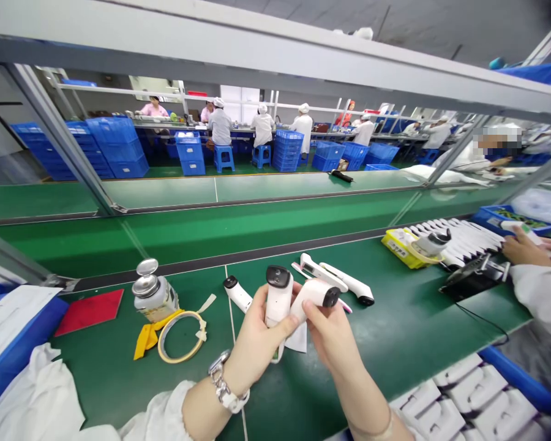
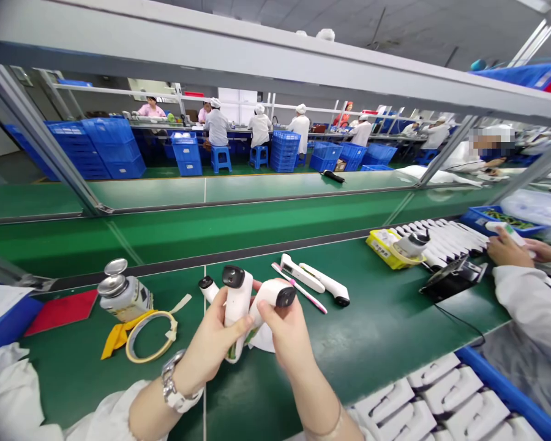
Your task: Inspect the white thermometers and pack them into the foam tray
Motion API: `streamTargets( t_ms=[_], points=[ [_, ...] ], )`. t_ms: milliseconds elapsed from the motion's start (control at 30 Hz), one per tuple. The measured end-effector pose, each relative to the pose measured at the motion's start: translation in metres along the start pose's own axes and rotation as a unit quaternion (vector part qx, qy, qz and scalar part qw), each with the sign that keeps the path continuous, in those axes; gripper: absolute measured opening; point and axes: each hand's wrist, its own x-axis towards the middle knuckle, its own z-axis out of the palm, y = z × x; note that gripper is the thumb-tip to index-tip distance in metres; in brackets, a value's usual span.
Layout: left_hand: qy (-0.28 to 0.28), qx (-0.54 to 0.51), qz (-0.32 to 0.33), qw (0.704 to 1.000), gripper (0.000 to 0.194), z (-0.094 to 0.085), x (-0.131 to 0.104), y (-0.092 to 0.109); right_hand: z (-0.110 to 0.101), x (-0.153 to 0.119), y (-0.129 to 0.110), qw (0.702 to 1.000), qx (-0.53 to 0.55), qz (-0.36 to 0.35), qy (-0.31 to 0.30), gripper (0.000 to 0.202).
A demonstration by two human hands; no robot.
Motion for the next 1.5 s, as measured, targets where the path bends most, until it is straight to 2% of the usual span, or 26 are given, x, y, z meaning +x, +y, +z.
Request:
streamTargets(
  t_ms=[100, 200, 433, 600, 800, 1200, 1333, 1500],
  points=[
    [-0.028, -0.007, 0.017, 0.999, 0.046, -0.003, 0.000, -0.002, 0.001, -0.001, -0.005, 0.998, -0.046, -0.024, 0.020, 0.044],
    [-0.070, -0.046, 0.001, 0.996, 0.044, -0.003, -0.001, -0.004, 0.002, -0.001, -0.008, 0.997, -0.079, -0.003, 0.025, 0.040],
    [-0.080, -0.123, -0.066, 0.987, 0.044, -0.001, -0.003, -0.005, 0.010, 0.000, -0.011, 0.999, -0.042, -0.004, 0.026, 0.051],
    [-0.090, -0.127, -0.061, 0.986, 0.042, -0.002, -0.003, -0.008, 0.009, -0.002, -0.013, 1.000, 0.000, 0.005, 0.002, 0.051],
    [-0.106, -0.115, -0.045, 0.987, 0.042, -0.003, -0.001, -0.010, 0.009, -0.005, -0.015, 1.000, -0.012, -0.015, 0.007, 0.047],
    [-0.079, -0.112, -0.066, 0.988, 0.041, -0.003, -0.002, -0.009, 0.001, -0.004, -0.009, 1.000, 0.000, 0.014, -0.003, 0.049],
    [-0.078, -0.072, -0.035, 0.994, 0.049, -0.003, -0.002, -0.013, 0.004, -0.007, -0.008, 0.999, -0.022, -0.025, -0.003, 0.045],
    [-0.047, 0.012, 0.000, 0.999, 0.057, -0.003, -0.005, -0.014, 0.012, -0.011, -0.012, 0.994, -0.040, -0.089, -0.043, 0.032]
  ],
)
